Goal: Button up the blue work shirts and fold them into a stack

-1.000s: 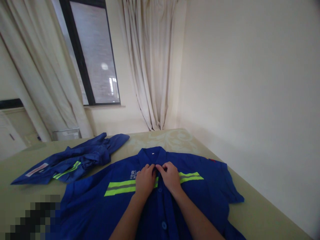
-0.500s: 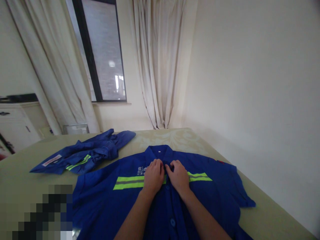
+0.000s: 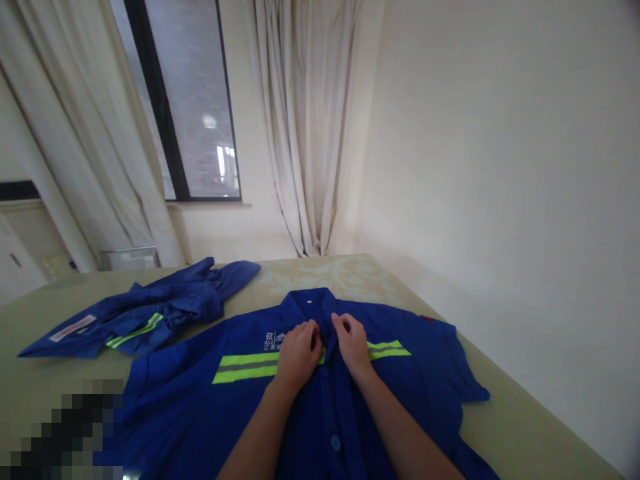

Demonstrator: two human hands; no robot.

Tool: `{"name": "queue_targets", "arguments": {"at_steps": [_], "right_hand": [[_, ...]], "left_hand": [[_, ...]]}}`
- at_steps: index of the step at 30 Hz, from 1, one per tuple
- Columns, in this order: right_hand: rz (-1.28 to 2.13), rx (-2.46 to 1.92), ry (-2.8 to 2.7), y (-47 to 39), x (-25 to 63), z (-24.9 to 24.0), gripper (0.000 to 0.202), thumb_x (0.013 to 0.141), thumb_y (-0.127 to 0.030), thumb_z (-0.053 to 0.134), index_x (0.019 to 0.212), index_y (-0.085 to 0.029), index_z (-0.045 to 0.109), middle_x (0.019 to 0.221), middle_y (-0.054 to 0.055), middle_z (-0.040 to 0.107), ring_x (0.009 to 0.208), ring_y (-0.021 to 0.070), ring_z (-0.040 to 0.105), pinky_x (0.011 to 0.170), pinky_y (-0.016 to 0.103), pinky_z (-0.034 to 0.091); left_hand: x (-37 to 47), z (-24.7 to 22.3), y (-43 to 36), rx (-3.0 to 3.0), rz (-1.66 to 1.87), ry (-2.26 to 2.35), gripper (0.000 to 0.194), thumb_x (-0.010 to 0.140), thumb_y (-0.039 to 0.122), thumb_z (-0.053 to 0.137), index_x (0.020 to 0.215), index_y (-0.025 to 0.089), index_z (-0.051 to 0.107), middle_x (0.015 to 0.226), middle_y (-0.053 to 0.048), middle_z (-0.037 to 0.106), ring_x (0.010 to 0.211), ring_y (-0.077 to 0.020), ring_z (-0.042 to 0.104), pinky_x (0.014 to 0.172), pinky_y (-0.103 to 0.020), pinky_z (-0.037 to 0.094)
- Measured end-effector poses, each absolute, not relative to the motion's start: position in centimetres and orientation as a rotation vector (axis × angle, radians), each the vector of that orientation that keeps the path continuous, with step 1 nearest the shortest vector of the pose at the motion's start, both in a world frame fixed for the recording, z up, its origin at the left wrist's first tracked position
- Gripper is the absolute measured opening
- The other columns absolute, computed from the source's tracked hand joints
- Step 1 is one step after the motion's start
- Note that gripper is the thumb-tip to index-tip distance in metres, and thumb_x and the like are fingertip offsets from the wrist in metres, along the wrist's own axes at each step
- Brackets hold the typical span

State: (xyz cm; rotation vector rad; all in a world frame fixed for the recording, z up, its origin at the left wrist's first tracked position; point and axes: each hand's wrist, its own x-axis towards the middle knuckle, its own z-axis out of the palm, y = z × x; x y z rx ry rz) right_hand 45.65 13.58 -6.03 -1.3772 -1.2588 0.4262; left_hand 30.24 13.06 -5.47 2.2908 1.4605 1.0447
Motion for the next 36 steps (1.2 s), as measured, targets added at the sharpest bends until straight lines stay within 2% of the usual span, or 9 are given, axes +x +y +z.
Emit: {"name": "queue_targets", "arguments": {"at_steps": [3, 5, 8, 12, 16, 20, 29, 33, 36], "right_hand": [[0.586, -1.261, -1.221, 13.6, 45.7, -5.7, 0.048, 0.088, -0.058, 0.059, 0.059, -0.021, 0.056, 0.057, -0.004, 0.05, 0.058, 0.0145, 0.046, 0.058, 0.028, 0.035], [0.678, -1.214, -1.198, 13.6, 45.7, -5.5, 0.043, 0.085, -0.057, 0.064, 0.066, -0.019, 0.066, 0.061, -0.002, 0.06, 0.063, 0.0158, 0.052, 0.061, 0.028, 0.039], [0.825, -1.174, -1.199, 13.5, 45.5, -5.5, 0.032, 0.076, -0.051, 0.074, 0.081, -0.019, 0.077, 0.076, 0.002, 0.073, 0.075, 0.0203, 0.064, 0.072, 0.031, 0.048], [0.824, -1.249, -1.318, 13.4, 45.5, -5.9, 0.026, 0.065, -0.036, 0.082, 0.085, -0.02, 0.079, 0.081, 0.005, 0.076, 0.074, 0.0225, 0.068, 0.071, 0.033, 0.053], [0.723, -1.31, -1.255, 13.5, 45.6, -6.2, 0.023, 0.069, -0.039, 0.078, 0.08, -0.019, 0.077, 0.08, 0.006, 0.076, 0.075, 0.0236, 0.068, 0.073, 0.034, 0.053], [0.88, -1.175, -1.08, 13.5, 45.6, -6.2, 0.032, 0.069, -0.048, 0.078, 0.081, -0.019, 0.073, 0.079, 0.004, 0.073, 0.077, 0.0221, 0.066, 0.072, 0.032, 0.052], [1.072, -1.028, -0.97, 13.2, 45.5, -5.8, 0.037, 0.065, -0.047, 0.082, 0.088, -0.019, 0.073, 0.087, 0.005, 0.075, 0.082, 0.0221, 0.068, 0.078, 0.034, 0.053], [0.943, -1.106, -1.093, 13.2, 45.3, -5.6, 0.031, 0.069, -0.044, 0.078, 0.088, -0.019, 0.076, 0.086, 0.005, 0.076, 0.082, 0.0231, 0.069, 0.08, 0.036, 0.054], [0.686, -1.19, -1.326, 12.6, 45.0, -5.1, 0.024, 0.075, -0.039, 0.073, 0.087, -0.019, 0.078, 0.084, 0.007, 0.076, 0.078, 0.0228, 0.068, 0.076, 0.034, 0.053]], "left_hand": [[30.3, -5.4, 13.0, 2.281, 1.097, 1.438, 0.011, 0.093, 0.016, 0.05, 0.091, 0.024, 0.058, 0.085, -0.001, 0.066, 0.08, -0.0201, 0.063, 0.073, -0.03, 0.043], [30.1, -5.5, 13.2, 2.256, 1.144, 1.422, 0.011, 0.095, 0.019, 0.048, 0.095, 0.024, 0.058, 0.089, -0.002, 0.067, 0.083, -0.0206, 0.064, 0.075, -0.031, 0.045], [29.9, -5.7, 13.5, 2.223, 1.202, 1.386, 0.012, 0.097, 0.022, 0.047, 0.099, 0.025, 0.058, 0.094, -0.003, 0.069, 0.088, -0.0209, 0.066, 0.078, -0.032, 0.048], [29.9, -5.9, 13.7, 2.211, 1.228, 1.344, 0.012, 0.097, 0.023, 0.047, 0.098, 0.025, 0.059, 0.094, -0.002, 0.068, 0.088, -0.0213, 0.066, 0.079, -0.033, 0.049], [29.9, -6.0, 13.8, 2.204, 1.244, 1.332, 0.013, 0.098, 0.024, 0.047, 0.095, 0.024, 0.06, 0.093, -0.003, 0.066, 0.087, -0.0216, 0.064, 0.079, -0.034, 0.049], [29.8, -5.9, 13.7, 2.201, 1.246, 1.324, 0.013, 0.097, 0.024, 0.049, 0.093, 0.024, 0.061, 0.091, -0.003, 0.065, 0.082, -0.0204, 0.064, 0.075, -0.033, 0.049], [29.8, -5.6, 13.5, 2.167, 1.31, 1.33, 0.013, 0.097, 0.025, 0.05, 0.096, 0.024, 0.062, 0.093, -0.003, 0.067, 0.083, -0.02, 0.065, 0.077, -0.032, 0.049], [29.9, -5.7, 13.6, 2.153, 1.337, 1.307, 0.013, 0.097, 0.025, 0.05, 0.097, 0.024, 0.063, 0.094, -0.003, 0.067, 0.084, -0.0201, 0.064, 0.078, -0.033, 0.049], [29.9, -5.8, 13.7, 2.13, 1.358, 1.29, 0.013, 0.096, 0.024, 0.05, 0.096, 0.023, 0.063, 0.093, -0.004, 0.067, 0.084, -0.0204, 0.065, 0.079, -0.033, 0.05]]}}
